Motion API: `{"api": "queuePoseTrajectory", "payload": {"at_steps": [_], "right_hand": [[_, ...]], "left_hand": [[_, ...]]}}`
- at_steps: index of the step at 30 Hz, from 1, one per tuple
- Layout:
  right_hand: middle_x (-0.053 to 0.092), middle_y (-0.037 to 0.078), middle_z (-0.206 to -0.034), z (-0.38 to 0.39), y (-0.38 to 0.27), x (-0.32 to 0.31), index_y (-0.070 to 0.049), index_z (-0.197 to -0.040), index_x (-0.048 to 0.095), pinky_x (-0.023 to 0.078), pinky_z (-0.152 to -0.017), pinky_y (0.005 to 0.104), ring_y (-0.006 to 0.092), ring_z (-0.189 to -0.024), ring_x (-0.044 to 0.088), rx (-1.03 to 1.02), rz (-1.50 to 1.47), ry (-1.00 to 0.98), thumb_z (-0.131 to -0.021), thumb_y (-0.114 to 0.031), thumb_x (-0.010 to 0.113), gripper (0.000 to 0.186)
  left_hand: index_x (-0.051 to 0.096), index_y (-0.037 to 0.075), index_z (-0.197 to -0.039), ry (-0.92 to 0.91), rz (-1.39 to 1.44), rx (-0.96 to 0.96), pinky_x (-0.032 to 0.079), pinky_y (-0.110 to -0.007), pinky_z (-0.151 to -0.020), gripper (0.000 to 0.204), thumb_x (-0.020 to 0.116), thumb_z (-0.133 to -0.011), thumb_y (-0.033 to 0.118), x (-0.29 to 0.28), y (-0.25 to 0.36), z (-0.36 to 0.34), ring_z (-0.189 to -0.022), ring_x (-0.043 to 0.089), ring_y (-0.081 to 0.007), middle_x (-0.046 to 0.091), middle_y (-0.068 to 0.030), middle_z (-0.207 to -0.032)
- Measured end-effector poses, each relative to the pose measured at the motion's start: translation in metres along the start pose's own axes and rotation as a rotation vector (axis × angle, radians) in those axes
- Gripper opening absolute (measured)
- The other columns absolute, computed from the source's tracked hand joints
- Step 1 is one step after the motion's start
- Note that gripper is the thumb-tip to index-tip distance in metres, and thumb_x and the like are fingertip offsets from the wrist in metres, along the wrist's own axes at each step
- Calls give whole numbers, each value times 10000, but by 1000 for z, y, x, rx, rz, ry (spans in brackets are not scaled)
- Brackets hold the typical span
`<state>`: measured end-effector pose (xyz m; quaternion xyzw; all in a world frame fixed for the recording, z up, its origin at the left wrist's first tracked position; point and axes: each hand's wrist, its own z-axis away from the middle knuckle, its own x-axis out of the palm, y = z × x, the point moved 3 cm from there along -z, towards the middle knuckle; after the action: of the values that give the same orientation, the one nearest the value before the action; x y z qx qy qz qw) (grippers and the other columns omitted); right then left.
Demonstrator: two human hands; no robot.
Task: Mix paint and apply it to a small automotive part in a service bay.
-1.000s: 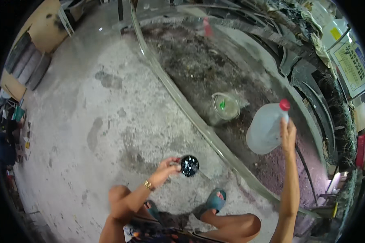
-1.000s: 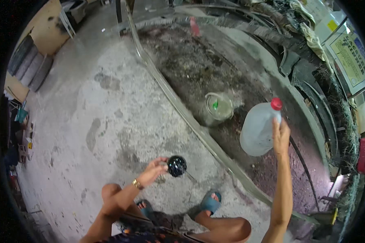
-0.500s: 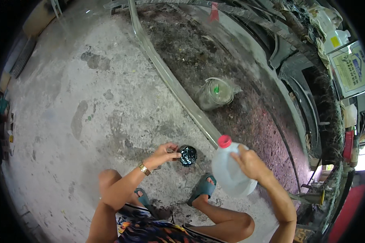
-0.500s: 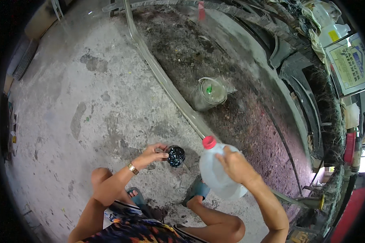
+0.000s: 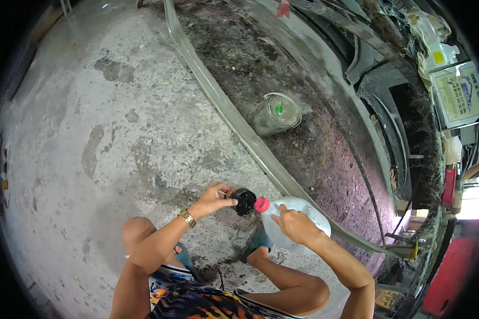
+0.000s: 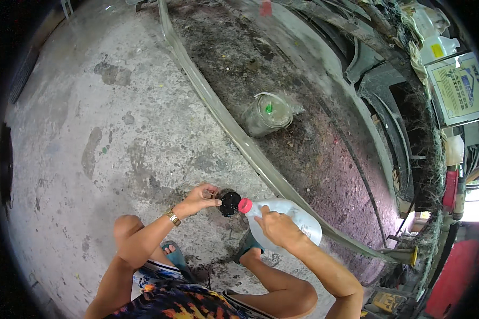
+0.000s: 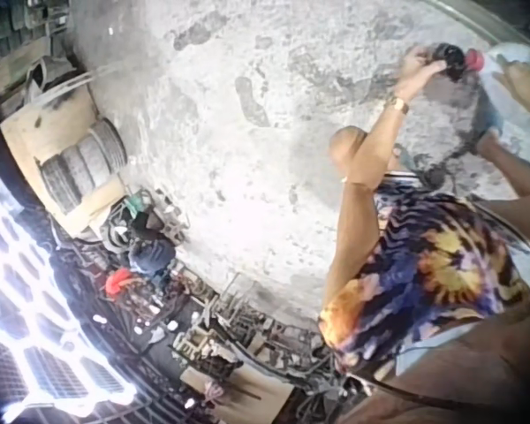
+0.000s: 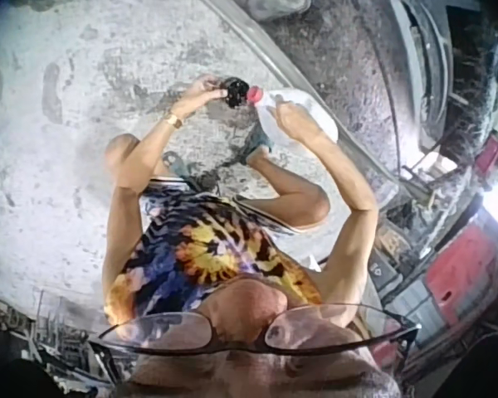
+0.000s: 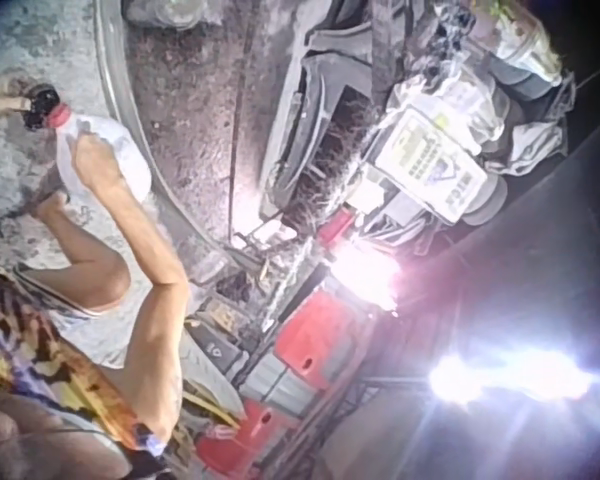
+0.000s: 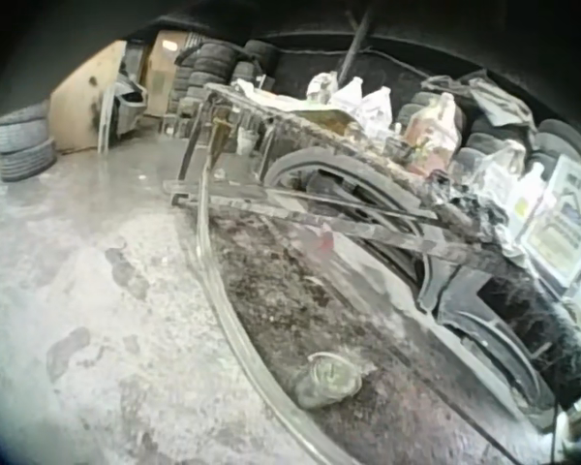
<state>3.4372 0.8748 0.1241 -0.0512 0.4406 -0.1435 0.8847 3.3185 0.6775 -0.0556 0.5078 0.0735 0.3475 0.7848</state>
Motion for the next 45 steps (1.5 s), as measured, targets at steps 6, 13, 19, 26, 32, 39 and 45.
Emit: {"api": "queuePoseTrajectory", "payload": {"at_steps": [6, 13, 19, 26, 32, 39, 45], "right_hand": [[647, 311, -761, 0, 4, 10, 75, -986, 496, 535, -655, 546, 495, -730, 654, 6, 34, -36, -995, -291, 490, 366], [653, 296, -757, -2, 11, 24, 74, -985, 496, 548, -655, 521, 471, -730, 669, 0, 109, -38, -995, -295, 490, 369], [663, 282, -783, -2, 8, 31, 73, -1001, 495, 560, -677, 509, 456, -748, 680, 38, 169, -78, -999, -301, 482, 375], [671, 279, -893, 1, 5, 37, 80, -1050, 504, 565, -723, 489, 439, -820, 687, 101, 201, -159, -1003, -309, 470, 394], [669, 282, -919, 3, 11, 39, 92, -1076, 505, 566, -734, 485, 431, -847, 688, 120, 211, -178, -1002, -310, 471, 410], [653, 326, -868, 14, 16, 35, 101, -1048, 505, 535, -724, 534, 482, -803, 663, 115, 142, -133, -999, -320, 468, 425], [642, 332, -813, 30, -1, 5, 90, -1073, 489, 519, -721, 555, 512, -809, 641, 87, 44, -67, -1004, -318, 468, 414]], "left_hand": [[565, -21, -1211, 14, -72, -8, 515, -327, -842, 598, 827, -764, 278, 5, 4, -1, -987, 617, -187, 625, -101, -1087], [597, -51, -1164, 21, -116, 32, 525, -336, -817, 645, 839, -729, 360, 13, -6, -8, -976, 636, -225, 563, -158, -1178], [595, -64, -1151, 61, -156, 69, 516, -348, -845, 653, 833, -729, 373, 19, -8, -8, -1006, 619, -265, 539, -166, -1171], [608, -30, -1152, 67, -173, 66, 525, -333, -818, 627, 849, -716, 351, 27, -3, -6, -959, 634, -219, 568, -129, -1135], [592, -31, -1173, 51, -195, 66, 525, -333, -822, 636, 845, -726, 345, 30, -10, -11, -961, 634, -221, 554, -130, -1145], [547, -98, -1204, -11, -104, 22, 519, -350, -843, 668, 810, -766, 332, 36, -3, -11, -986, 627, -256, 576, -170, -1121], [548, -37, -1220, -67, 145, -69, 527, -300, -769, 595, 798, -789, 290, 25, -7, -10, -879, 636, -170, 640, -111, -1009]]}}
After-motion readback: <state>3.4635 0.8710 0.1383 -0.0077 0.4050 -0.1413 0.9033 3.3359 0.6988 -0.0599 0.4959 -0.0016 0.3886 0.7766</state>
